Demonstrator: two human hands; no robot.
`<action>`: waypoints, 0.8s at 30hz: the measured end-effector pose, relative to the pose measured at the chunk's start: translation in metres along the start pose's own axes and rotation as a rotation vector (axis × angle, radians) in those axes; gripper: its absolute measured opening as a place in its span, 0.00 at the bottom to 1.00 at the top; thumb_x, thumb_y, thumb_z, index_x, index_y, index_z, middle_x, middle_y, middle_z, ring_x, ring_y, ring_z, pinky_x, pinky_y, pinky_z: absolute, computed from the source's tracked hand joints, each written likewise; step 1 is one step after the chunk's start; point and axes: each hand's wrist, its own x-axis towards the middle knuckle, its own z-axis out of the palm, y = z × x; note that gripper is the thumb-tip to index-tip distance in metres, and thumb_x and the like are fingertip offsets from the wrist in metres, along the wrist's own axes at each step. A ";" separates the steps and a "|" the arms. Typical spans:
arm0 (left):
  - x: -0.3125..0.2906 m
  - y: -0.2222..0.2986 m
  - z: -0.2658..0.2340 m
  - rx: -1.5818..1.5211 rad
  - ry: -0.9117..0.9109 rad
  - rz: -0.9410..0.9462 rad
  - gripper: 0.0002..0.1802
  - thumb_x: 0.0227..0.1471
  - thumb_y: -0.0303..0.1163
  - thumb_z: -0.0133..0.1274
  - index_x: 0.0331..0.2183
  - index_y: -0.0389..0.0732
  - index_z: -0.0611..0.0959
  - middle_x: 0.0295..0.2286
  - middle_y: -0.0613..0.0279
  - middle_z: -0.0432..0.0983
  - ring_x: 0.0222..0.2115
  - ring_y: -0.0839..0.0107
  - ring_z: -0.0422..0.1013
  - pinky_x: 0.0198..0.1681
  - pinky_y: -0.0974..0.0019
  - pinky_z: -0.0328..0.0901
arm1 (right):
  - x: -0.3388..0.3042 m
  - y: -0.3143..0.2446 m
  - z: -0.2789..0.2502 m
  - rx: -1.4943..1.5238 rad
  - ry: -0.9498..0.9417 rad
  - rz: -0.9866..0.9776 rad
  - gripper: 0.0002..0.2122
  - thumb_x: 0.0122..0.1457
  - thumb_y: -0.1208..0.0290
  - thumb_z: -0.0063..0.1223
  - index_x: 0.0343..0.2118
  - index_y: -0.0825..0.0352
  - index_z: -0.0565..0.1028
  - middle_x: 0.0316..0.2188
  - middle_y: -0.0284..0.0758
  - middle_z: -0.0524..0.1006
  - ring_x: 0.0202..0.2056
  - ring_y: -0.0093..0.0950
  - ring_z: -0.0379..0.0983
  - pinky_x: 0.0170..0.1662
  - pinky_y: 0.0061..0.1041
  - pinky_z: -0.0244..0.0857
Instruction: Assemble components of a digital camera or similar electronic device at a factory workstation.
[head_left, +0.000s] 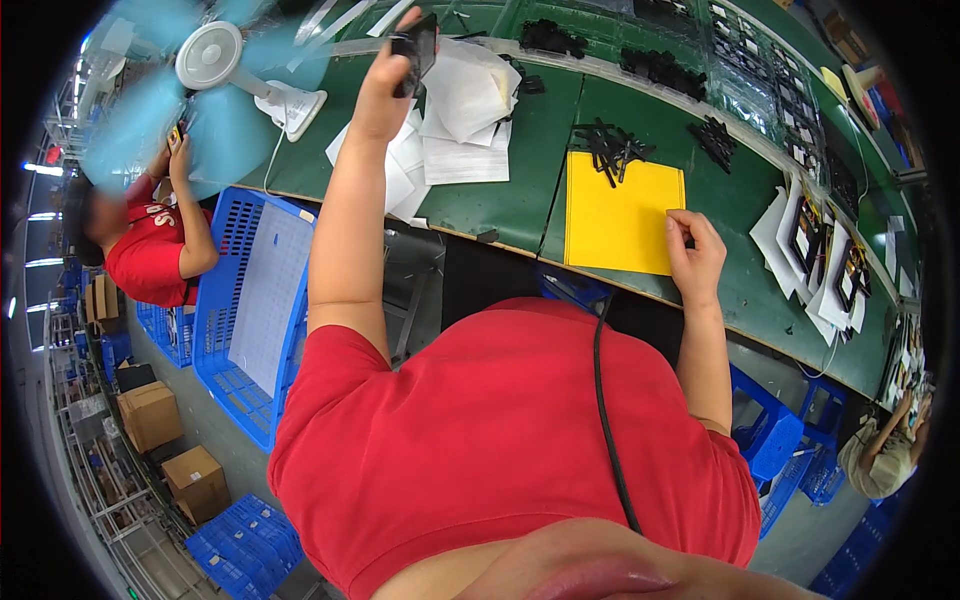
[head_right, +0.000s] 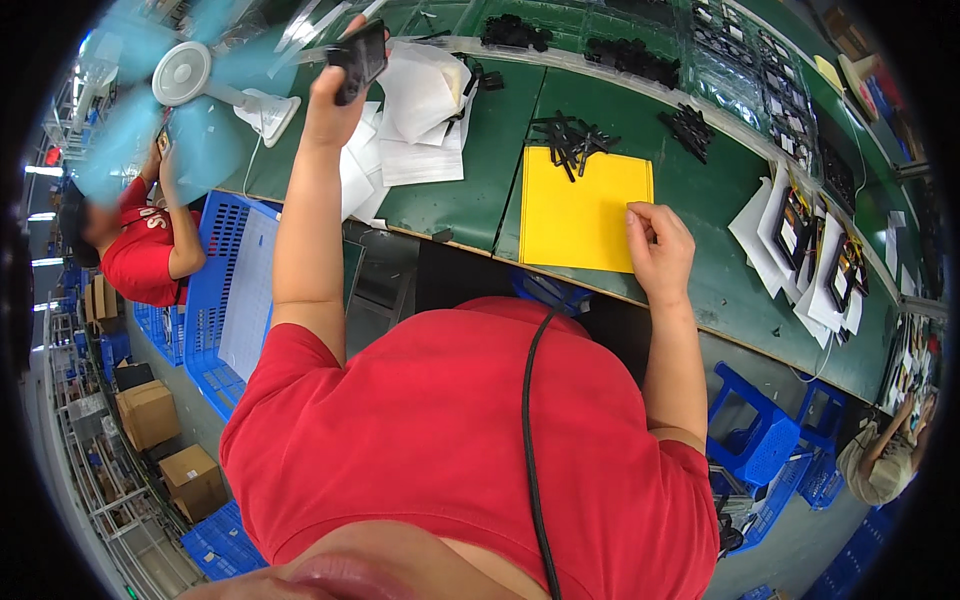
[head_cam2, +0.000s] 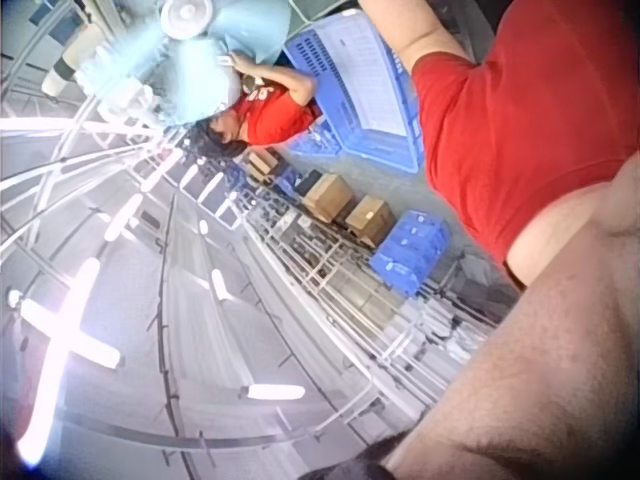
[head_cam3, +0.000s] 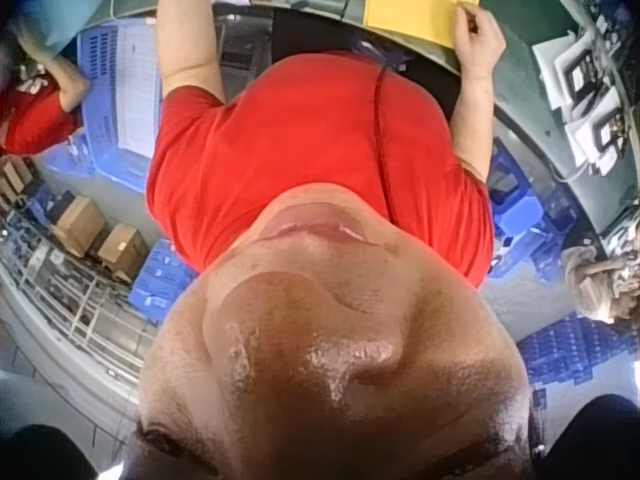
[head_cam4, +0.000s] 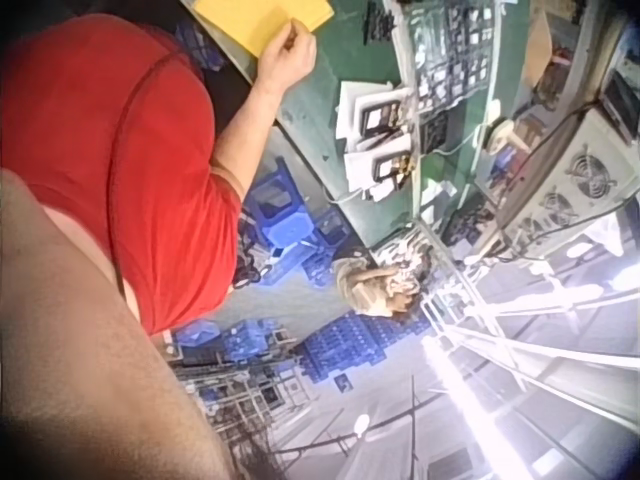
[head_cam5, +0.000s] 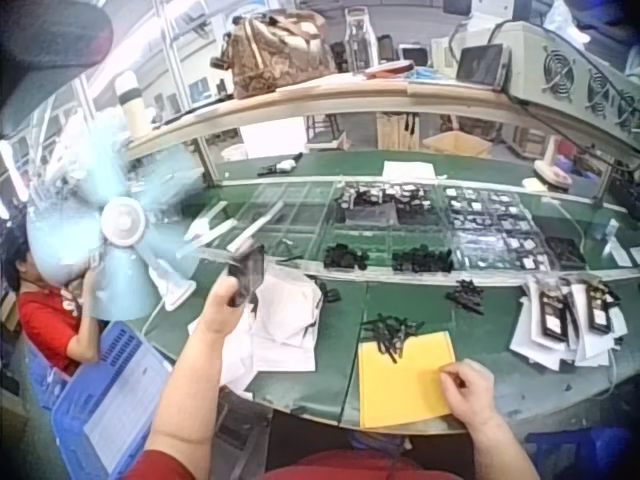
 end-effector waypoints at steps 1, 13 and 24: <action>-0.002 0.004 -0.002 0.242 0.013 0.005 0.45 0.46 0.50 0.52 0.63 0.39 0.63 0.56 0.54 0.66 0.55 0.66 0.64 0.60 0.64 0.55 | 0.002 -0.001 0.002 -0.002 -0.007 -0.012 0.02 0.57 0.79 0.57 0.33 0.70 0.77 0.23 0.33 0.73 0.23 0.21 0.67 0.29 0.19 0.62; -0.002 -0.024 0.007 1.137 -0.300 0.224 0.32 0.48 0.42 0.58 0.55 0.43 0.75 0.53 0.52 0.68 0.54 0.52 0.61 0.59 0.56 0.57 | -0.004 -0.004 0.003 -0.081 -0.030 -0.065 0.01 0.56 0.79 0.57 0.31 0.68 0.77 0.22 0.34 0.74 0.22 0.25 0.69 0.26 0.22 0.63; -0.016 -0.032 0.012 1.208 -0.381 0.391 0.29 0.46 0.36 0.63 0.52 0.44 0.78 0.56 0.51 0.64 0.54 0.48 0.61 0.58 0.55 0.58 | -0.001 -0.006 0.007 -0.148 -0.104 -0.077 0.02 0.56 0.79 0.56 0.32 0.69 0.76 0.23 0.35 0.73 0.22 0.28 0.69 0.27 0.25 0.64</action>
